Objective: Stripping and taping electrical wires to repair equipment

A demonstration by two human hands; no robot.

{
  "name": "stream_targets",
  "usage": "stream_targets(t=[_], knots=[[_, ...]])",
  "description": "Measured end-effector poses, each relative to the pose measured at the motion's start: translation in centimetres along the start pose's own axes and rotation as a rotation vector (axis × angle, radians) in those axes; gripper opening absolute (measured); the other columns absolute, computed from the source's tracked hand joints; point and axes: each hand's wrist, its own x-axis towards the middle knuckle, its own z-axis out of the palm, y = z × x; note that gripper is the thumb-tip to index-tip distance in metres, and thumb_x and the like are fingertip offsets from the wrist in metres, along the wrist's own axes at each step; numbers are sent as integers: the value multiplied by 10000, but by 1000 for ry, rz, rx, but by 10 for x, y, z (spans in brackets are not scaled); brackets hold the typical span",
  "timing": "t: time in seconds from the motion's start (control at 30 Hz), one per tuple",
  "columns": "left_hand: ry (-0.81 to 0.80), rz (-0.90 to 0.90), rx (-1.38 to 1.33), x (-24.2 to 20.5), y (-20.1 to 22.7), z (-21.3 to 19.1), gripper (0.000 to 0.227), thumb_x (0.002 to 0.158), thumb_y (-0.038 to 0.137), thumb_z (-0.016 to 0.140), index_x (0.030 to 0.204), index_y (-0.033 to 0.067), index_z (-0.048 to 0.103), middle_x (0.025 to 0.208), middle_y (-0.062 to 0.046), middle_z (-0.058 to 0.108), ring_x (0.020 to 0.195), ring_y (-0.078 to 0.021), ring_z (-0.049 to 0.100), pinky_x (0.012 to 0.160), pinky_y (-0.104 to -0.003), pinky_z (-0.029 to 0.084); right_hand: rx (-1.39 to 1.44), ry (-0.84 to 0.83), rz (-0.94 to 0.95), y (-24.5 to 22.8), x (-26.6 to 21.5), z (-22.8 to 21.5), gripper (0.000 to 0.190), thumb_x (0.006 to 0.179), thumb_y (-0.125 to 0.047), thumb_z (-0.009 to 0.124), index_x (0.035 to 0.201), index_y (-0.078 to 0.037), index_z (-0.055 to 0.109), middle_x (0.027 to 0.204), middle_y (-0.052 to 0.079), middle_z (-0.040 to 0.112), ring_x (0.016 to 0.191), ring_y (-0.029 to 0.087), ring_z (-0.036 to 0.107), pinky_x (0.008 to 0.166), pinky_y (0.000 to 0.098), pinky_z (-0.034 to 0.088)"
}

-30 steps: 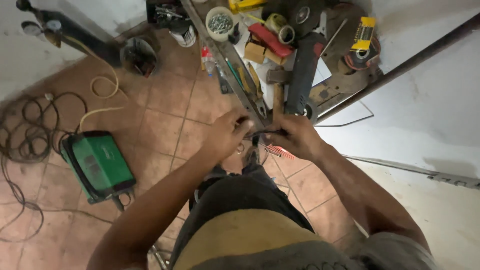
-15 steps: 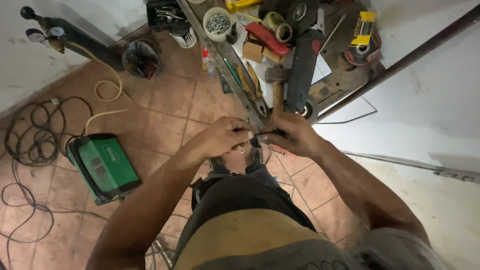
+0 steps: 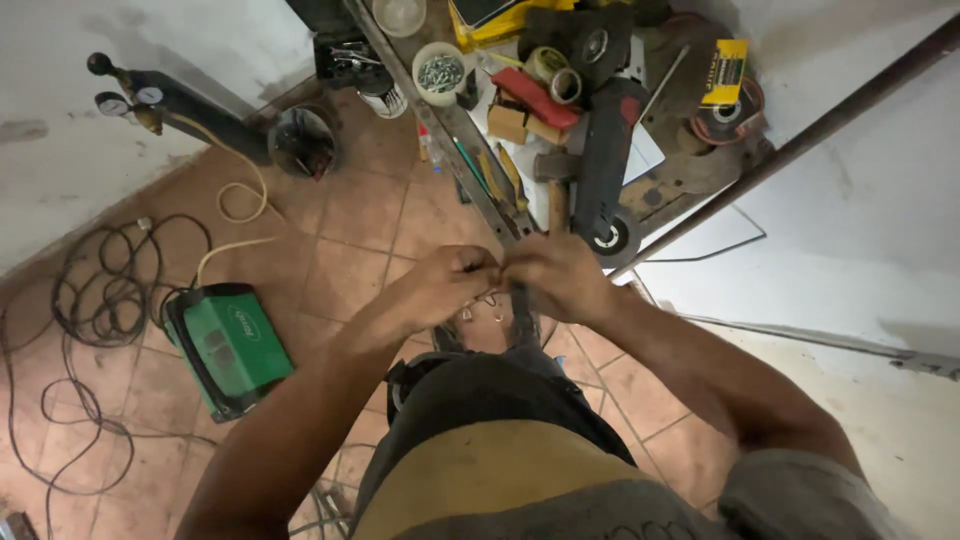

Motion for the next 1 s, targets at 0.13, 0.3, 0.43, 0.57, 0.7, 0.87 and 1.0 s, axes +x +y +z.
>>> stream_targets(t=[0.13,0.3,0.43,0.57,0.7,0.87,1.0], knots=[[168,-11,24,-21,23,18,335,1034,286,504,1160,61,718,800,-142,715,723,-239,668,688,-370,569,495,113,748,10,-23,21,107,920,46,647,965,3,735,752,118,695,657,222,616,671,410,546],[587,614,866,1,-9,30,269,927,343,714,1009,95,650,682,-62,568,597,-255,645,503,-341,521,577,-13,1073,33,-23,31,166,1016,-133,711,1022,29,747,861,237,746,794,234,663,735,469,528],[636,591,1077,3,-32,29,184,953,351,651,1076,214,661,835,21,598,733,-175,682,609,-285,574,464,-297,1132,17,27,-6,301,956,-174,671,1234,-82,740,1058,206,772,1018,332,741,904,473,542],[218,5,497,0,-13,5,302,956,290,584,1173,111,695,977,-189,714,968,-395,705,823,-486,566,686,-465,875,2,47,-45,642,923,-107,656,1521,-54,429,1191,321,661,1099,487,646,962,608,498],[17,-204,-153,13,-41,6,313,949,217,547,1118,-11,679,775,-92,575,683,-228,612,577,-361,553,402,-663,863,0,51,-42,598,1030,-528,454,1489,-146,460,1135,319,690,1037,501,681,921,616,517],[37,-165,-346,13,-48,13,235,972,208,587,1034,1,679,707,-67,499,590,-154,479,464,-271,406,-102,-108,-190,23,-9,-2,229,1032,-307,612,1195,-194,726,1270,188,664,863,288,702,710,388,590],[67,-151,-431,0,-12,10,147,976,166,588,960,36,656,659,-1,448,525,-92,440,428,-205,347,-67,-48,-245,11,13,-14,113,965,-113,739,1065,-165,740,1190,163,711,799,264,704,642,341,580]])
